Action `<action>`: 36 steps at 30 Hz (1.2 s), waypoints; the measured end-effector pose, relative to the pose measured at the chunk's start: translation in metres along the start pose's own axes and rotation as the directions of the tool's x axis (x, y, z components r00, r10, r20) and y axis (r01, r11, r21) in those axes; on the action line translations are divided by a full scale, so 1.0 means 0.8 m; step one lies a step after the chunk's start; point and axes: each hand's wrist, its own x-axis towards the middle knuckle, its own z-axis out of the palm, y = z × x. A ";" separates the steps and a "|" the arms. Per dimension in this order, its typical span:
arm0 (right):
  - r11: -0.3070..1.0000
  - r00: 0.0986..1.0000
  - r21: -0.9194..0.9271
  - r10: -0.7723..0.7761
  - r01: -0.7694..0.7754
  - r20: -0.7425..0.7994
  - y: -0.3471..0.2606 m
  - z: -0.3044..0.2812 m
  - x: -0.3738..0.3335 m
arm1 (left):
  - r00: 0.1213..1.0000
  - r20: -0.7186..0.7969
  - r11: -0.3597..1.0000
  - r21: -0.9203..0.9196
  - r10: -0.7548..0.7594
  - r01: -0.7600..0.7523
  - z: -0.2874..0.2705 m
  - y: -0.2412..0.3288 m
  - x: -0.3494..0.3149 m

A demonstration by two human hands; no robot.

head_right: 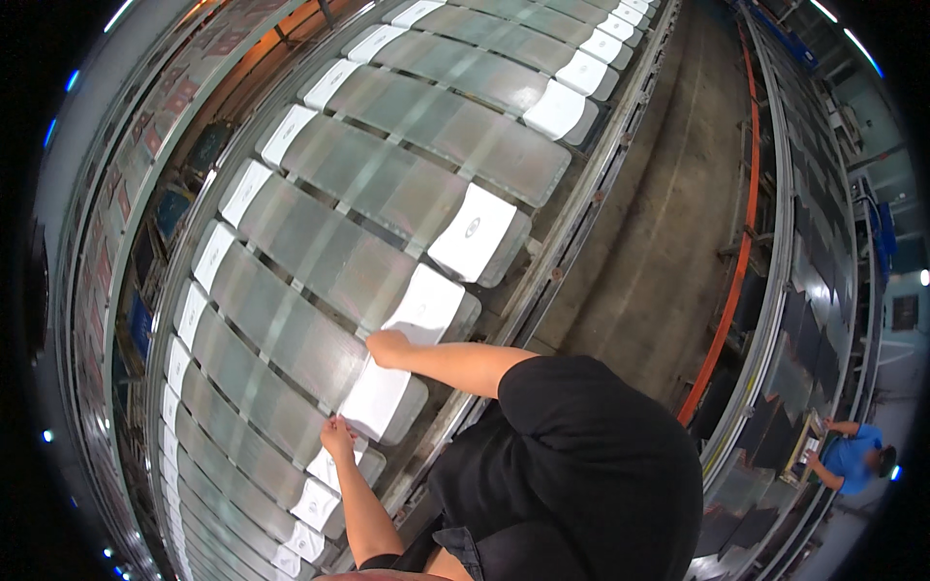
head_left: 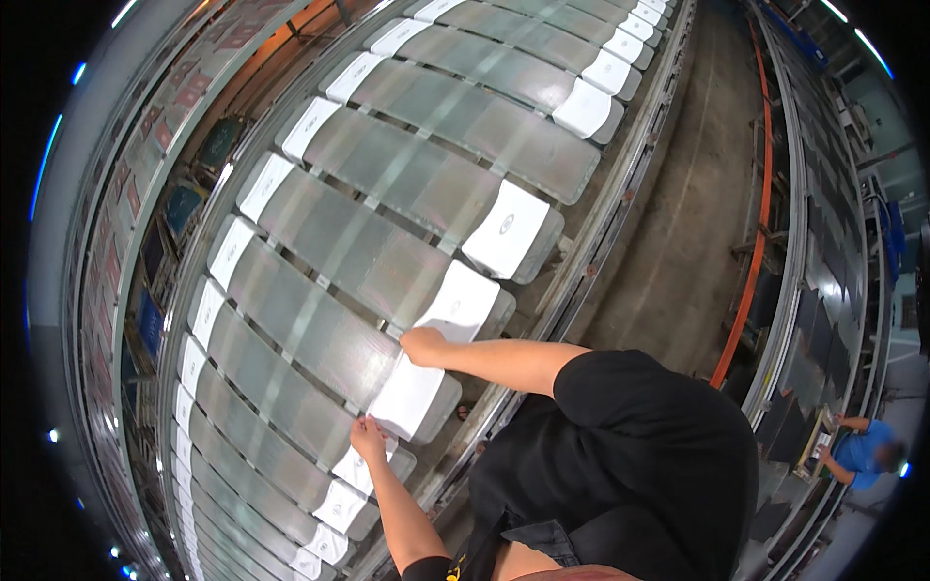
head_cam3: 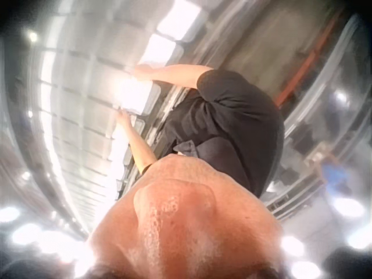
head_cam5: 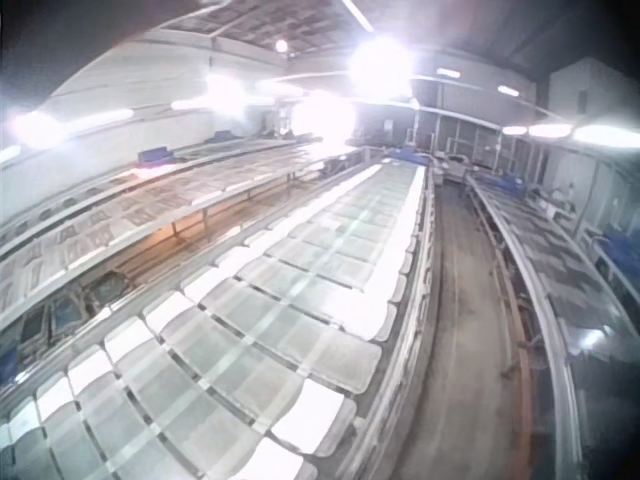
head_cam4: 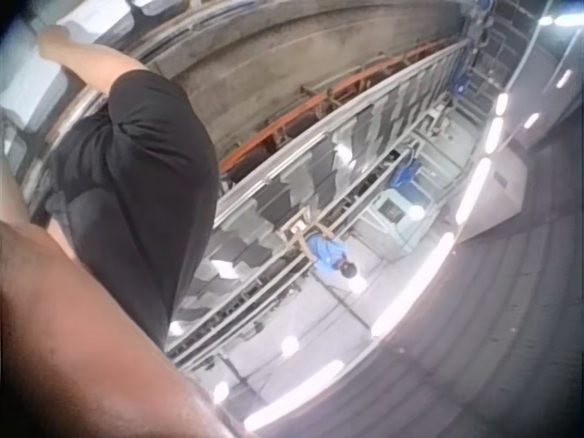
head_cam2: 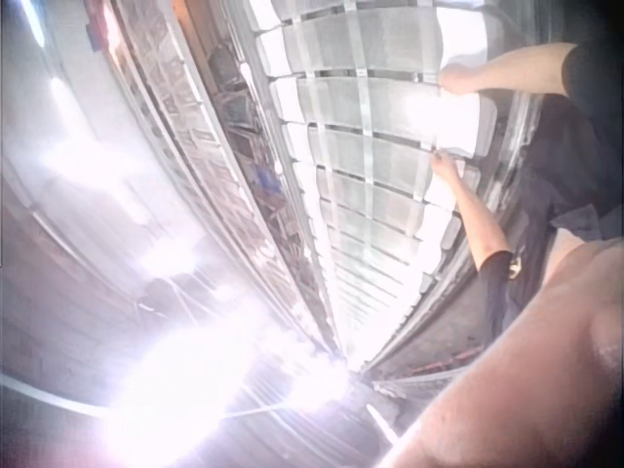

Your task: The person places white papers onto a row of stadium seats one by one, smoothing each paper with both hands. The person moves along the row, repeating the placement and smoothing action on successive seats.

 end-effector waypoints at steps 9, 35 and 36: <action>0.893 0.964 0.374 -0.189 0.248 -0.188 -0.044 0.007 -0.041 | 0.980 -0.133 0.969 -0.181 0.146 -0.169 0.028 0.007 -0.027; 0.830 0.937 0.441 -0.337 0.342 -0.093 -0.114 -0.003 -0.169 | 0.979 0.004 0.691 -0.709 0.203 -0.140 0.068 0.078 -0.164; 0.822 0.933 0.446 -0.341 0.353 -0.111 -0.109 -0.002 -0.172 | 0.980 -0.017 0.696 -0.702 0.200 -0.154 0.072 0.080 -0.170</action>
